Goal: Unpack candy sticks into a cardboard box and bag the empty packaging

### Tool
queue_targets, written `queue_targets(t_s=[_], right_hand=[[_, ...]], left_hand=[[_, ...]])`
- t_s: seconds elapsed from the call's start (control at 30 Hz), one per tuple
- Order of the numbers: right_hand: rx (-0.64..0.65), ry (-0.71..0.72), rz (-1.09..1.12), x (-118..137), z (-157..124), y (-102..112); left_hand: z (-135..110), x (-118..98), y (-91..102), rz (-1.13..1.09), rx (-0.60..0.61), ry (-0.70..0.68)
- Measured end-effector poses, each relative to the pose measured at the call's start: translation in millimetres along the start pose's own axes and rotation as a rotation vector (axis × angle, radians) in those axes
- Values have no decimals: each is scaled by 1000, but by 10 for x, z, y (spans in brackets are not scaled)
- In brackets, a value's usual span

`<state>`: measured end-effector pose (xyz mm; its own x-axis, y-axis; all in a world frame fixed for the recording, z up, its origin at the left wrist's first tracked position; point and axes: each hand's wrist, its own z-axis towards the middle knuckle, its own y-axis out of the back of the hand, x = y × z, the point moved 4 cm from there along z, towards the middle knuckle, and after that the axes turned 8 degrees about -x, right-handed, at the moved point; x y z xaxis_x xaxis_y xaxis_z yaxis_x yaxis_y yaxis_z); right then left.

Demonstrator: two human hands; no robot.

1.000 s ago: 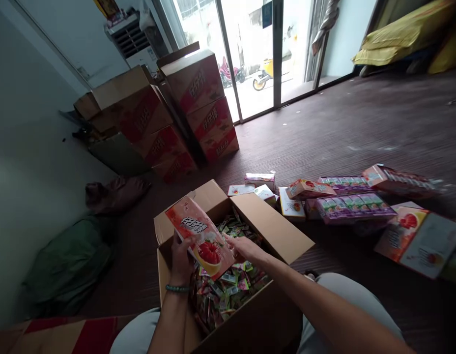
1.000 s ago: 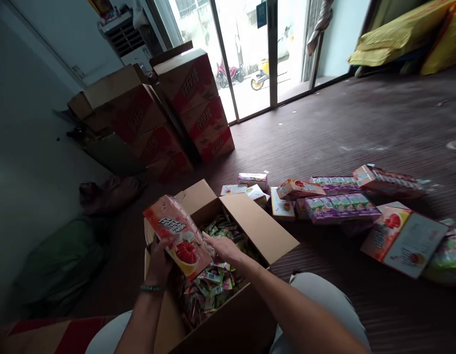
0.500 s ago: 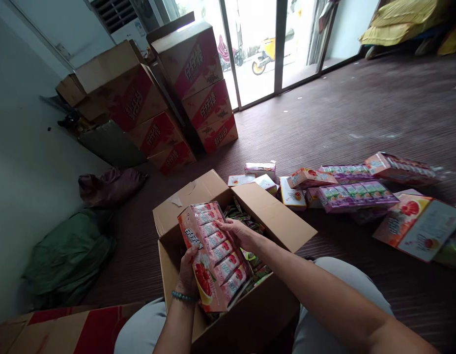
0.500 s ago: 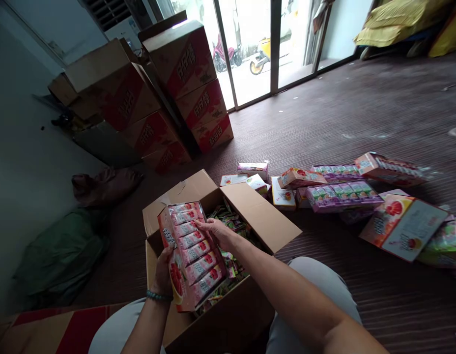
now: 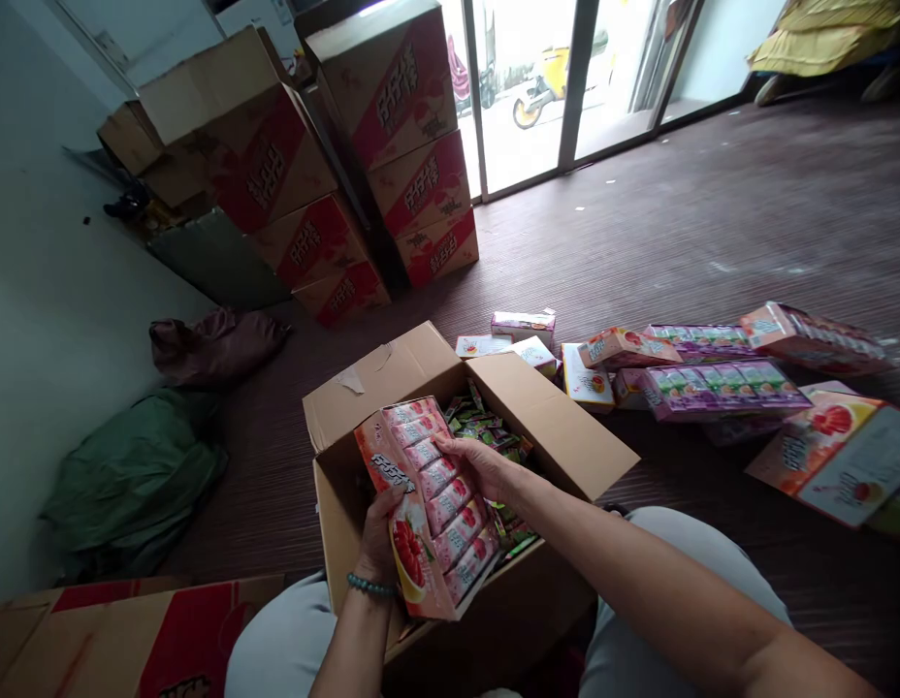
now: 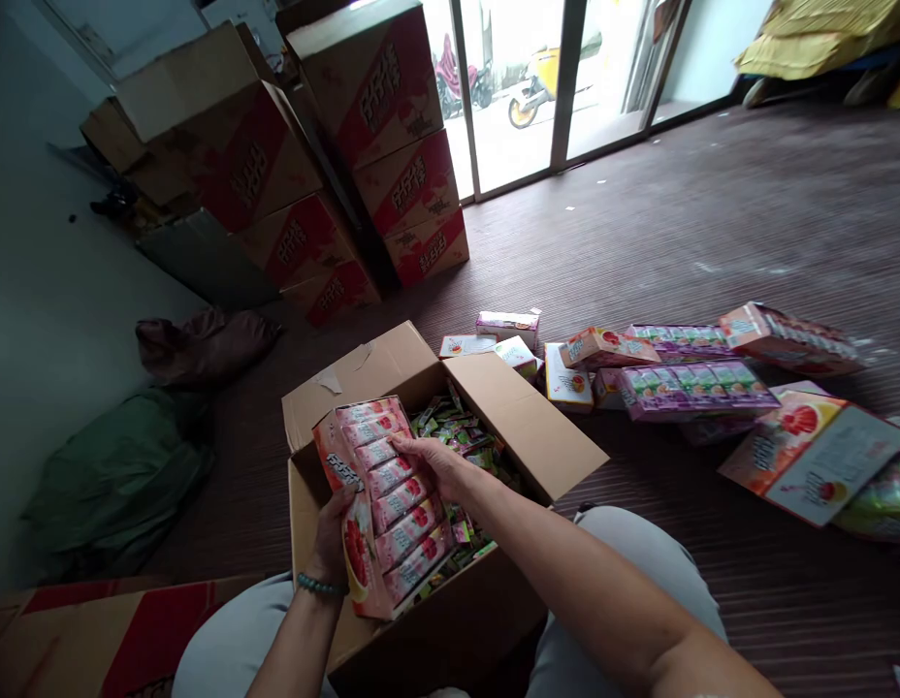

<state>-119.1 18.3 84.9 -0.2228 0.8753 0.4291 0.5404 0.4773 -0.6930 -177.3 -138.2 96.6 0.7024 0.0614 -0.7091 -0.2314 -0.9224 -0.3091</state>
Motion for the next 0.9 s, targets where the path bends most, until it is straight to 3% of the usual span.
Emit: queue_targets(t_s=[0.13, 0.27, 0.4, 0.6, 0.77, 0.9], right_hand=[[25, 48, 35, -21, -26, -64], [-50, 144, -51, -22, 28, -47], [-70, 151, -95, 14, 39, -22], [-160, 204, -135, 69, 17, 78], [-259, 304, -327, 48, 123, 231], [-176, 342, -383, 34, 55, 171]], left_hand=[[97, -48, 106, -51, -22, -54], [92, -69, 141, -104, -10, -28], [-34, -83, 14, -80, -16, -1], [-106, -149, -183, -71, 13, -106], [-127, -222, -257, -10, -7, -80], [-108, -336, -272, 57, -22, -244]])
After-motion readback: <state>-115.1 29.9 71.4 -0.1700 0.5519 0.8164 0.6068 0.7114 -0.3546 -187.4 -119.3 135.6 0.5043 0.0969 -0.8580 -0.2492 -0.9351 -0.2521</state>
